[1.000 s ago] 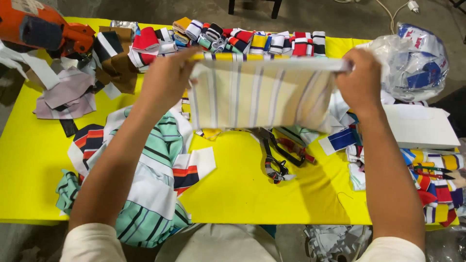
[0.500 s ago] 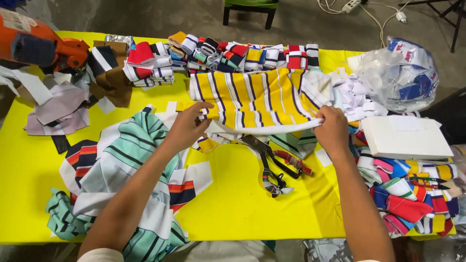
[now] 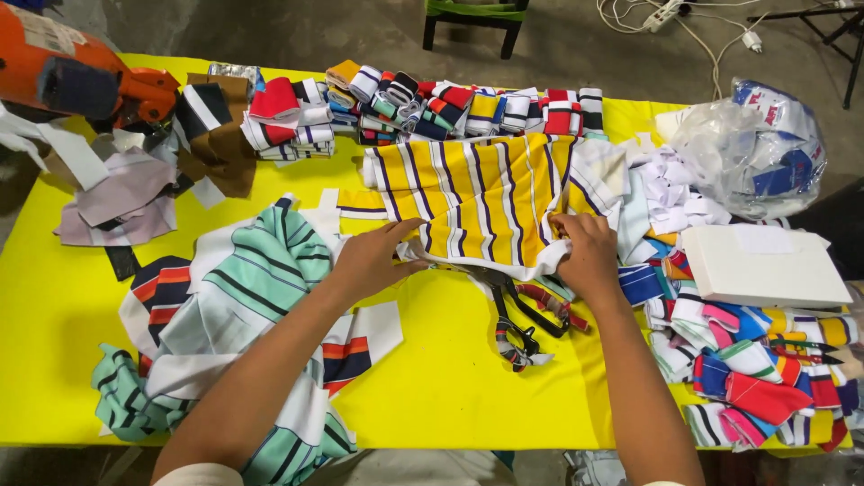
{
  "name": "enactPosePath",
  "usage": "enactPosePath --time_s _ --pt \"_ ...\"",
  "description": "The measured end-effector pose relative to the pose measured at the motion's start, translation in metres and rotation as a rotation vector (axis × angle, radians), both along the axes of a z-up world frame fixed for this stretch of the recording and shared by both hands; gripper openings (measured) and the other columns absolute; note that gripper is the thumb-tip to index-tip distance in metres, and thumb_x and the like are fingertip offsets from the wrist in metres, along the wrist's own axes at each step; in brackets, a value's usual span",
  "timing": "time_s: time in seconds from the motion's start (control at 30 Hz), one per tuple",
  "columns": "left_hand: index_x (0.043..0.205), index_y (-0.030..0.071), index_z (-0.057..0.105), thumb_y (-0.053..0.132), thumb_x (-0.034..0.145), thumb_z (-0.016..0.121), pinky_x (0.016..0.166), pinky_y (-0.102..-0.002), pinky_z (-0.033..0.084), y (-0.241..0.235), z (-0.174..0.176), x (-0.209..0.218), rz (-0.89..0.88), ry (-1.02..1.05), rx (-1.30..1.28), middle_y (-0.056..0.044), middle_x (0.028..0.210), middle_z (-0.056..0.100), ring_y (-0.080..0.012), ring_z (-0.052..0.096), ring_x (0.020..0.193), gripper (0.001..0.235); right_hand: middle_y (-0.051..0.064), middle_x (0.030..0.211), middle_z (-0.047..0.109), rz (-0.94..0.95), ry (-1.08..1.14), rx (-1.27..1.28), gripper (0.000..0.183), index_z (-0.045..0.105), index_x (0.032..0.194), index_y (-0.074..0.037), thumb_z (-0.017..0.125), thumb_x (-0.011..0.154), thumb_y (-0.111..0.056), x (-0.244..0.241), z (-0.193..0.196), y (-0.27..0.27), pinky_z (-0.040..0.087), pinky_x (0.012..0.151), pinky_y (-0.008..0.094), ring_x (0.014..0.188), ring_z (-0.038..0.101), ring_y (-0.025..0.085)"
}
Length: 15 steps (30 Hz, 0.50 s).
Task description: Trimming the edges of striped fabric pieces using large scissors on a work table.
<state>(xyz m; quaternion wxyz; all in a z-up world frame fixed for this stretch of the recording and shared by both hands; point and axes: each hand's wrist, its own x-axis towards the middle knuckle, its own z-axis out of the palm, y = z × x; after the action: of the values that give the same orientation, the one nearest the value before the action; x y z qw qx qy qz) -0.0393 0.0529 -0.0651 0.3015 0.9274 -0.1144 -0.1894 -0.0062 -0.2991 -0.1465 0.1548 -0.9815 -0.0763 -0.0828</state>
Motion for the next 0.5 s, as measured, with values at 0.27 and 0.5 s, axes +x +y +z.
enactPosePath --time_s 0.27,0.5 --pt "0.137 0.02 0.059 0.018 0.103 0.059 0.086 -0.042 0.06 0.01 -0.082 0.029 0.111 -0.296 -0.042 -0.014 0.123 0.069 -0.0337 0.071 0.107 0.034 0.009 0.113 0.066 0.147 0.067 0.187 0.047 0.077 0.117 -0.021 0.066 0.078 0.003 0.012 -0.019 -0.023 0.044 0.106 0.051 0.112 0.062 0.036" --pt "0.119 0.003 0.067 0.004 0.104 0.059 0.083 -0.042 0.059 0.03 -0.057 0.064 0.296 -0.45 -0.392 -0.021 0.104 0.071 -0.0378 0.071 0.097 0.017 0.01 0.106 0.074 0.004 0.122 0.926 0.042 0.069 0.125 -0.008 0.063 0.088 0.01 0.006 -0.005 -0.008 0.056 0.09 0.034 0.093 0.065 0.013"
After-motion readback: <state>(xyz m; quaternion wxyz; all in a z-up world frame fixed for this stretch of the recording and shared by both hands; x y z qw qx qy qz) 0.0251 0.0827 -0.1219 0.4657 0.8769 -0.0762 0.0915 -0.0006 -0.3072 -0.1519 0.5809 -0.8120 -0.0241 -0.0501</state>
